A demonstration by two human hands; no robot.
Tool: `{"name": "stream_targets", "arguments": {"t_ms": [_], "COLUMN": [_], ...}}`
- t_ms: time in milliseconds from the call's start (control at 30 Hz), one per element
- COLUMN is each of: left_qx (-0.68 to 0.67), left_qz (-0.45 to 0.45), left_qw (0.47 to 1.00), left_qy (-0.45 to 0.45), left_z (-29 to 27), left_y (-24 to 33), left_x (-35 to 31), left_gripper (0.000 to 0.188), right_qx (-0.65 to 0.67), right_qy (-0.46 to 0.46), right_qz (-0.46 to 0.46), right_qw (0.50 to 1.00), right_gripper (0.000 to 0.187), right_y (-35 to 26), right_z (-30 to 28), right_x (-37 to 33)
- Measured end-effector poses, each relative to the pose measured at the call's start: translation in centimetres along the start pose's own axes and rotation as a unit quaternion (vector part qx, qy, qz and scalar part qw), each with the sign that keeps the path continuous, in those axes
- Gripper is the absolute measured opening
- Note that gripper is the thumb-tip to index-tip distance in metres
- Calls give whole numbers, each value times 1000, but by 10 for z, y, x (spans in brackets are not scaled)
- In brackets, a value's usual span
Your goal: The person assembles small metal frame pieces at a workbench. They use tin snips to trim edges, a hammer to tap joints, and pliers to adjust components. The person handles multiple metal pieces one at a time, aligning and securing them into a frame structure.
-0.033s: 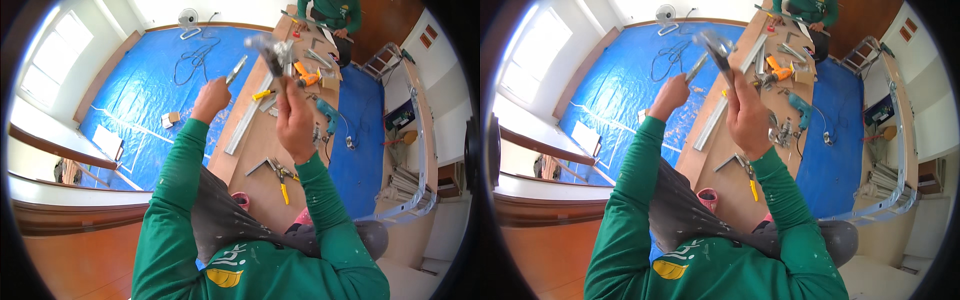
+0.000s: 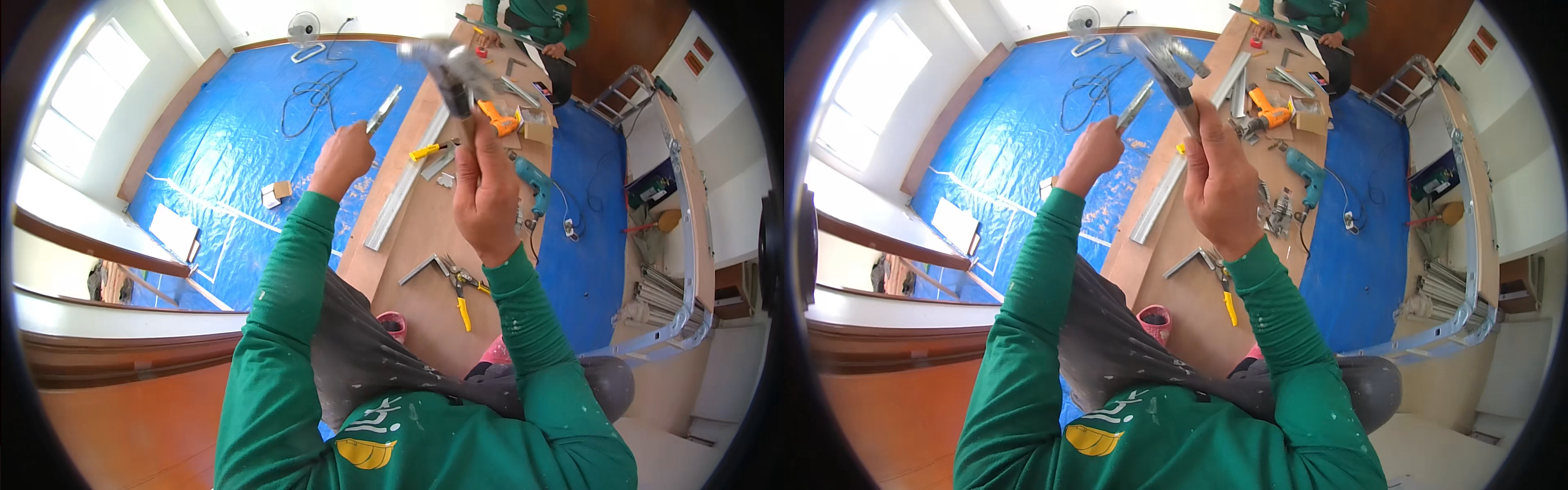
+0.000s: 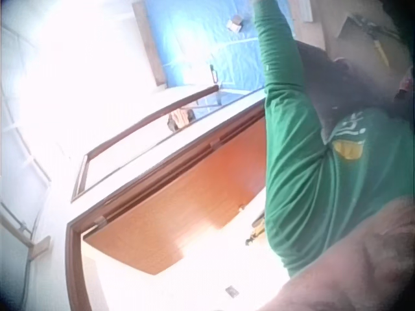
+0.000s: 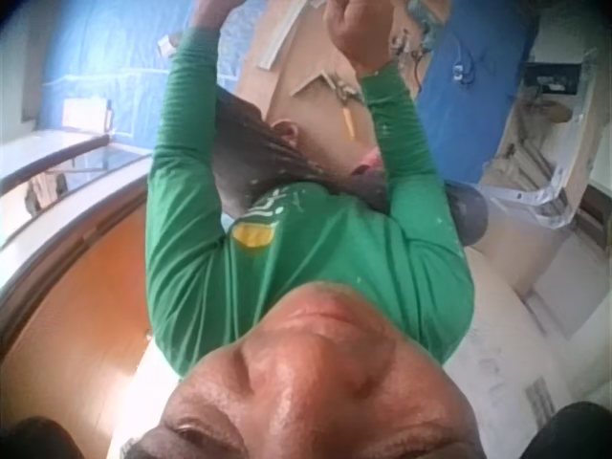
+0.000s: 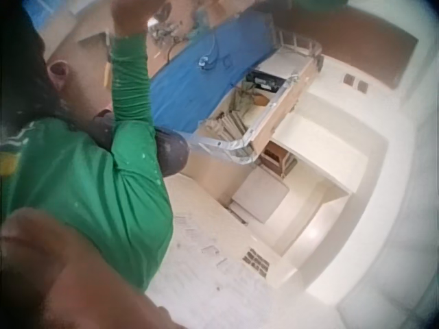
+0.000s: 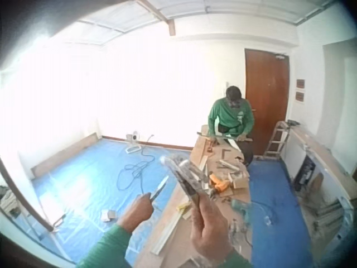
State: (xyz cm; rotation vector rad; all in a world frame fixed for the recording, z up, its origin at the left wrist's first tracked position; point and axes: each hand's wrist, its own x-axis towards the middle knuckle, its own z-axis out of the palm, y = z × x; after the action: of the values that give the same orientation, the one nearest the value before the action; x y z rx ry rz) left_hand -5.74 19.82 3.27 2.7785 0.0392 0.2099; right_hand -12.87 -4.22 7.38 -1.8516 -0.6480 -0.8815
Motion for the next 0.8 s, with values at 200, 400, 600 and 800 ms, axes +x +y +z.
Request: {"name": "stream_targets", "arguments": {"t_ms": [200, 400, 600, 800], "left_qx": [-7, -22, -199, -410], "left_qz": [13, -4, -38, -29], "left_qw": [999, 999, 979, 902], "left_qy": [45, 47, -11, -128], "left_z": [-20, -30, -29, -39], "left_y": [32, 27, 27, 32], "left_x": [1, 3, 6, -4], "left_gripper": [16, 16, 25, 29], "right_qx": [-93, -59, -6, 46], "right_qy": [-135, -106, -5, -7], "right_qz": [68, 136, 67, 135], "right_qw": [984, 983, 998, 990], "right_gripper": [43, 45, 44, 44], "right_y": [29, 32, 20, 28], "right_z": [7, 8, -3, -6], "right_x": [-15, -31, -3, -8]}}
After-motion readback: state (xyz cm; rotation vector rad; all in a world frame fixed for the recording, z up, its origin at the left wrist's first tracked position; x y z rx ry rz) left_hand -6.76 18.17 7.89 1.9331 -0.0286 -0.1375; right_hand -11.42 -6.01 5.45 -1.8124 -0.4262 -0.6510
